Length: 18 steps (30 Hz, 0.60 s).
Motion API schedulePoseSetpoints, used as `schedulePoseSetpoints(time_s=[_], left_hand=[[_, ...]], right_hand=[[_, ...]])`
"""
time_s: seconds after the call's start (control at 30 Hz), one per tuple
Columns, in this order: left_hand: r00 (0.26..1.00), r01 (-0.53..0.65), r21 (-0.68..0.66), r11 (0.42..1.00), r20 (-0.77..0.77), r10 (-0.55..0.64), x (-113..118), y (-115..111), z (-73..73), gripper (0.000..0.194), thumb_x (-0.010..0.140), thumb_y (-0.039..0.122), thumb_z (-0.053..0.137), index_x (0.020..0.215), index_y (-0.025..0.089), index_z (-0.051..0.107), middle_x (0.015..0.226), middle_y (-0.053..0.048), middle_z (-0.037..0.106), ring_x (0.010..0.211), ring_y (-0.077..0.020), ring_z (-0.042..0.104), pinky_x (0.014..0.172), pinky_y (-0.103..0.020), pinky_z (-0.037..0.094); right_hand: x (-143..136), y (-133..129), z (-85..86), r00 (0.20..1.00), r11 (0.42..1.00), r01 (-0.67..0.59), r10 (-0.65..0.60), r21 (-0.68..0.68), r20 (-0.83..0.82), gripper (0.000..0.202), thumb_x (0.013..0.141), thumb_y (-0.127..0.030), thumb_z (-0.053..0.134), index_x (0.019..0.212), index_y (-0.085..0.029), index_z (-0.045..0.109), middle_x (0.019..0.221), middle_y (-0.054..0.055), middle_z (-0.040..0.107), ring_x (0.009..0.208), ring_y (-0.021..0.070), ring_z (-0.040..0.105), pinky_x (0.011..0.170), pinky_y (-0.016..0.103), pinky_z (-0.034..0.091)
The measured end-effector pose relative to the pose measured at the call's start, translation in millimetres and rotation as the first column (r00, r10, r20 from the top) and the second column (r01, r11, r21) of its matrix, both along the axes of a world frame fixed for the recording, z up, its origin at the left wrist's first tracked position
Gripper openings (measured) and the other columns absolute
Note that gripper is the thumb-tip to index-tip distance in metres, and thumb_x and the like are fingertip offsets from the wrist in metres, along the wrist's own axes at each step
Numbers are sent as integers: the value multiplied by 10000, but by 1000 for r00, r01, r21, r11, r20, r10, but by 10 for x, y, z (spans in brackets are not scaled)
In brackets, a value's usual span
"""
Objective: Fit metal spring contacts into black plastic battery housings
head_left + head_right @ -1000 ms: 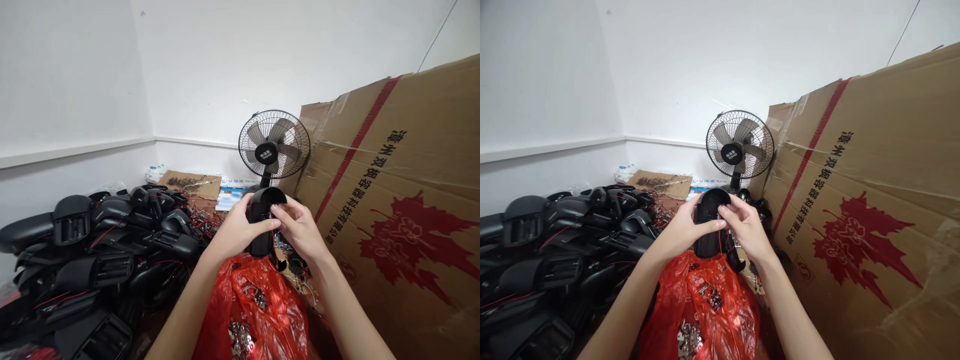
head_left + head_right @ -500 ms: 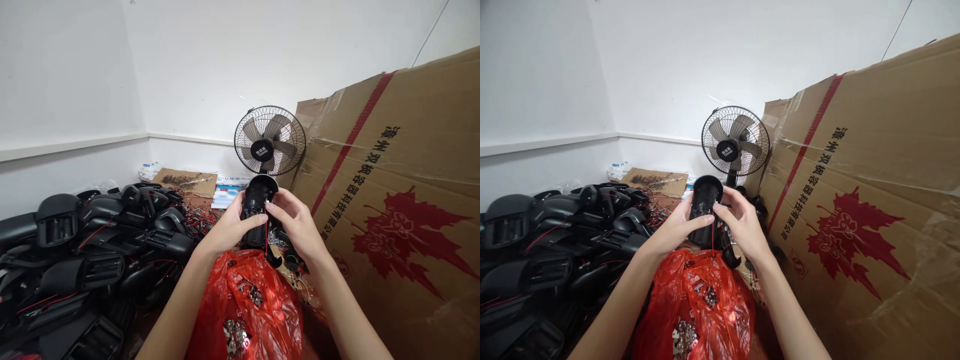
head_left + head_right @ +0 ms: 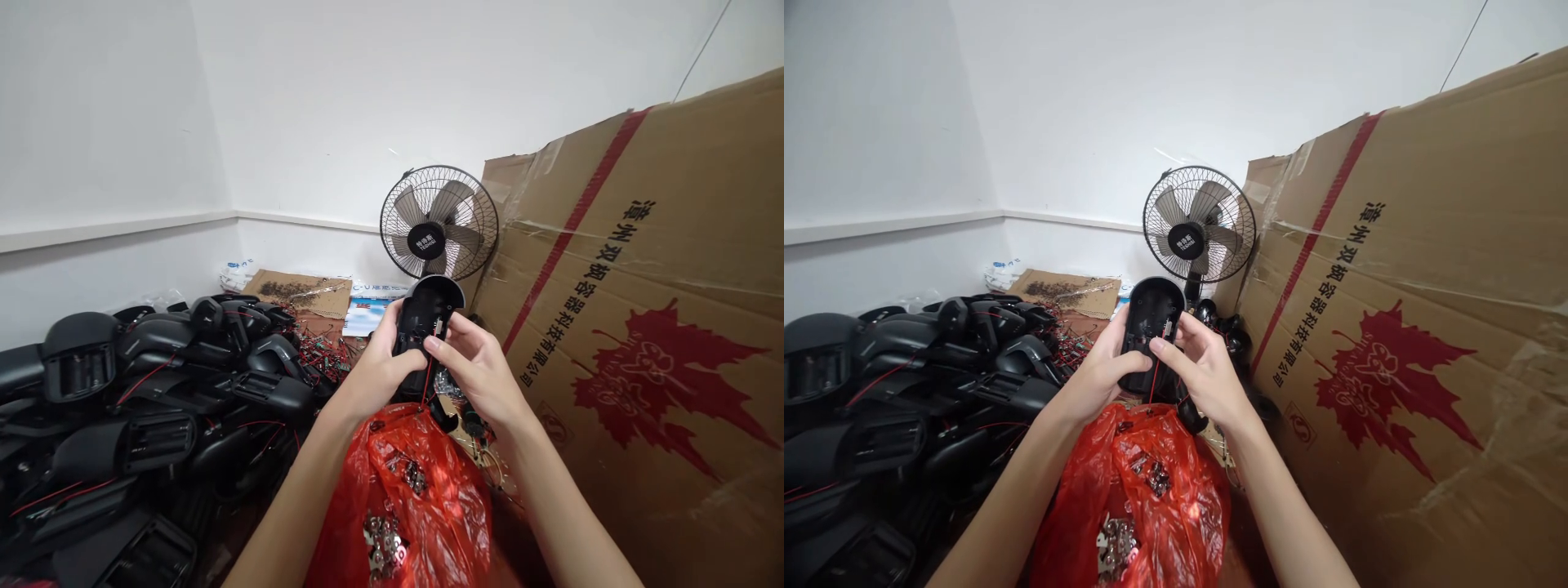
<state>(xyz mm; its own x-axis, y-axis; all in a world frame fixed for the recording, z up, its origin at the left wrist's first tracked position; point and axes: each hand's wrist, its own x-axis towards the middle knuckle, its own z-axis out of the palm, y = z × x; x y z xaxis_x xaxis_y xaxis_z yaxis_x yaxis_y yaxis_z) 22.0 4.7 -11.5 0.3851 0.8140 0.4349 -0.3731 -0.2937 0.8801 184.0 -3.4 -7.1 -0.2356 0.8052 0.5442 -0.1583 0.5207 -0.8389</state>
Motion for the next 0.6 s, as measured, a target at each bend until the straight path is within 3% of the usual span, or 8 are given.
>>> schedulePoseSetpoints(time_s=[0.13, 0.33, 0.6], left_hand=[[998, -41, 76, 996, -47, 45, -6, 17, 8, 509, 801, 119, 624, 1287, 226, 519, 1182, -34, 600, 1111, -212, 550, 976, -324, 438], [991, -92, 146, 985, -79, 105, 1, 33, 28, 480, 796, 150, 611, 1266, 181, 518, 1182, -62, 629, 1065, -217, 575, 975, -347, 449], [995, -66, 95, 993, -64, 72, -6, 96, -20, 503, 773, 150, 623, 1265, 178, 522, 1206, -73, 650, 1074, -224, 602, 942, -347, 478]], right_hand=[[-41, 14, -54, 1000, 999, 15, -16, -36, -17, 185, 928, -330, 765, 1075, -226, 721, 982, 15, 679, 858, 136, 600, 786, 251, 504], [-99, -3, -91, 994, 991, 107, -108, -74, -5, 240, 899, -378, 788, 870, -194, 638, 778, -20, 506, 690, 112, 456, 616, 232, 405], [-106, 1, -94, 996, 988, 78, -84, -132, -40, 224, 878, -380, 804, 947, -206, 680, 790, -16, 510, 694, 114, 474, 599, 215, 438]])
